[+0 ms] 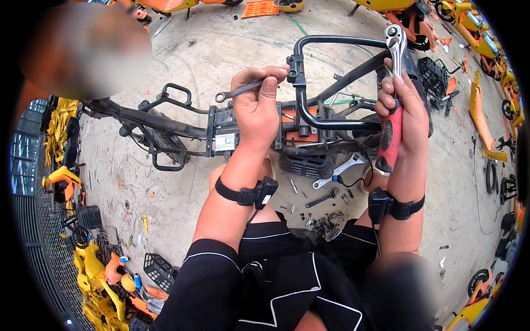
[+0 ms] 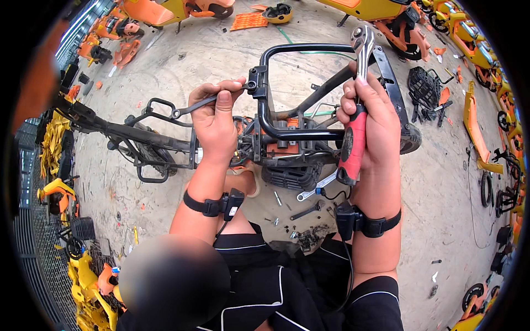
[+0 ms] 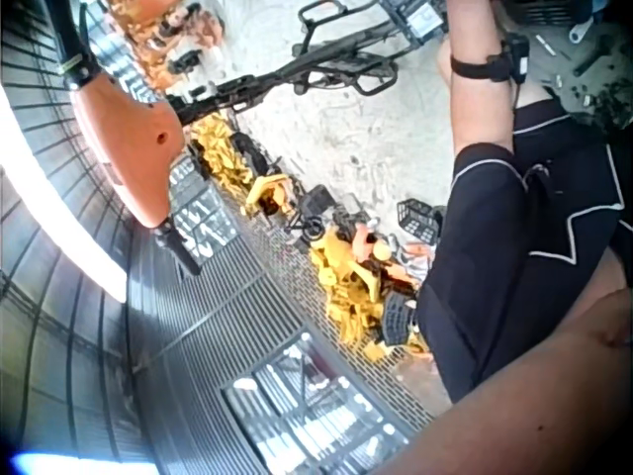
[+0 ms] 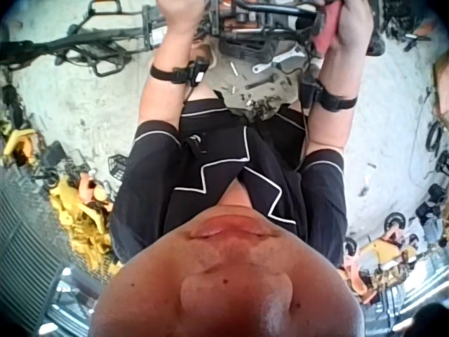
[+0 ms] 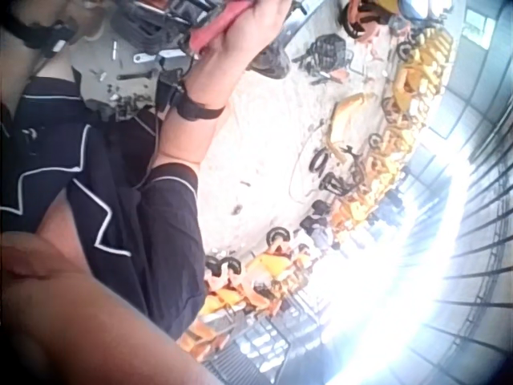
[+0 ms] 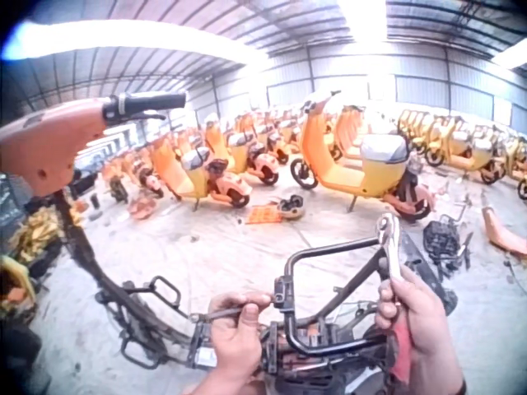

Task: The person works on the metal frame of a scooter, picking up a bolt and nut by hand and positioning them into a bracket. They use a wrench and a socket wrench to tighten the hardware onto the frame.

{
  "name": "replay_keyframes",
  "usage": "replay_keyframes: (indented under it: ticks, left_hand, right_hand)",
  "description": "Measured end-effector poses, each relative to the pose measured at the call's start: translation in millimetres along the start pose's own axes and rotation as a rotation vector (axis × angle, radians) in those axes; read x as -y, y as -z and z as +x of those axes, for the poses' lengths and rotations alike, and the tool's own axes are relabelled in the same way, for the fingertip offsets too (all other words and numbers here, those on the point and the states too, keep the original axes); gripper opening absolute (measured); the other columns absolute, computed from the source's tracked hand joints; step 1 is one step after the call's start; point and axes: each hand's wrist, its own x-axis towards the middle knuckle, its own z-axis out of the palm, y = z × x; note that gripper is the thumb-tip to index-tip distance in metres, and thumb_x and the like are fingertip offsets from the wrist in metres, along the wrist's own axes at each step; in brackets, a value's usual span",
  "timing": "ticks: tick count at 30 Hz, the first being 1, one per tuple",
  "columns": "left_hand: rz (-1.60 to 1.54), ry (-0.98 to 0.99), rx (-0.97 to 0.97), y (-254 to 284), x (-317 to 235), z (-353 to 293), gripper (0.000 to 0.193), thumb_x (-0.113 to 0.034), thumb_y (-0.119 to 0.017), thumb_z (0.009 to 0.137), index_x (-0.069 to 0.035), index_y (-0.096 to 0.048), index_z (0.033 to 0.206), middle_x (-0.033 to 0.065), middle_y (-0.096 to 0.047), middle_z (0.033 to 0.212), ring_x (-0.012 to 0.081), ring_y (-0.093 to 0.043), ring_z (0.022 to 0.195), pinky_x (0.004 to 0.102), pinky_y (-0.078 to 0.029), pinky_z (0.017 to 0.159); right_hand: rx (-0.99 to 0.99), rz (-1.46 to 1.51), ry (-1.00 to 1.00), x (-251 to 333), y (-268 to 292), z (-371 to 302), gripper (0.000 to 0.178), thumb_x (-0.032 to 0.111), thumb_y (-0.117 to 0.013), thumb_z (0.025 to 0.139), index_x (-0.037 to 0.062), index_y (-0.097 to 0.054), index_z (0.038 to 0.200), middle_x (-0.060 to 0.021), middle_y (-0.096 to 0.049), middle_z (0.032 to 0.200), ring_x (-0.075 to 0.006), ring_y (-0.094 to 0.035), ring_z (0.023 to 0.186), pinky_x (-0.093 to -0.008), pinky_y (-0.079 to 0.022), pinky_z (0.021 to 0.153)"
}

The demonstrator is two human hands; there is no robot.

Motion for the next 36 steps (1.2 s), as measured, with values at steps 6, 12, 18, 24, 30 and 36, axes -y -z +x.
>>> replay_keyframes:
  ticks: [6, 12, 18, 24, 30, 36]
  left_hand:
    - [-0.106, 0.082, -0.074, 4, 6, -1, 0.017, -0.010, -0.055, 0.102, -0.007, -0.044, 0.114, 0.0156, -0.065, 0.109, 0.0308, -0.064, 0.112, 0.0414, -0.056, 0.097]
    - [-0.030, 0.041, -0.020, 4, 1, 1, 0.016, -0.010, -0.057, 0.101, -0.006, -0.047, 0.113, 0.0161, -0.067, 0.108, 0.0299, -0.066, 0.110, 0.0398, -0.058, 0.093]
    - [0.226, -0.091, 0.062, 2, -5, 4, 0.012, -0.006, -0.059, 0.099, -0.003, -0.052, 0.108, 0.0163, -0.069, 0.107, 0.0277, -0.067, 0.109, 0.0373, -0.058, 0.091]
    - [0.303, -0.128, 0.089, 1, -5, -5, 0.012, -0.001, -0.060, 0.097, -0.002, -0.054, 0.107, 0.0156, -0.069, 0.109, 0.0262, -0.066, 0.111, 0.0380, -0.053, 0.097]
    - [0.332, -0.162, 0.076, 0, -2, -12, 0.010, 0.000, -0.058, 0.098, -0.001, -0.054, 0.108, 0.0163, -0.069, 0.110, 0.0283, -0.064, 0.114, 0.0408, -0.051, 0.101]
    - [0.230, -0.150, 0.060, 4, 5, -11, 0.009, -0.002, -0.057, 0.099, -0.002, -0.054, 0.107, 0.0164, -0.068, 0.111, 0.0279, -0.063, 0.115, 0.0413, -0.048, 0.103]
  right_hand:
    - [0.261, 0.428, -0.215, -9, 3, -30, 0.043, 0.030, -0.037, 0.109, 0.0204, -0.034, 0.151, -0.0037, -0.052, 0.088, -0.0069, -0.045, 0.056, -0.0222, -0.042, 0.048]
    - [0.240, 0.218, -0.156, -26, -20, -48, 0.058, 0.018, -0.048, 0.102, 0.0147, -0.024, 0.155, -0.0014, -0.044, 0.074, -0.0061, -0.042, 0.045, -0.0222, -0.041, 0.039]
    - [0.236, 0.144, -0.173, -35, -27, -57, 0.061, 0.015, -0.050, 0.100, 0.0114, -0.024, 0.155, -0.0020, -0.044, 0.073, -0.0069, -0.044, 0.045, -0.0235, -0.044, 0.039]
    - [0.097, 0.071, -0.209, -34, -27, -64, 0.046, 0.016, -0.051, 0.100, 0.0056, -0.038, 0.143, -0.0007, -0.043, 0.072, -0.0063, -0.039, 0.045, -0.0223, -0.038, 0.038]
    - [-0.005, -0.037, -0.203, -39, -28, -66, 0.019, 0.017, -0.052, 0.102, 0.0033, -0.050, 0.115, 0.0003, -0.042, 0.070, -0.0065, -0.041, 0.047, -0.0227, -0.039, 0.039]
    - [0.065, 0.099, -0.090, -45, -39, -70, 0.029, 0.021, -0.049, 0.105, 0.0047, -0.048, 0.129, -0.0020, -0.047, 0.072, -0.0088, -0.046, 0.053, -0.0258, -0.045, 0.047]
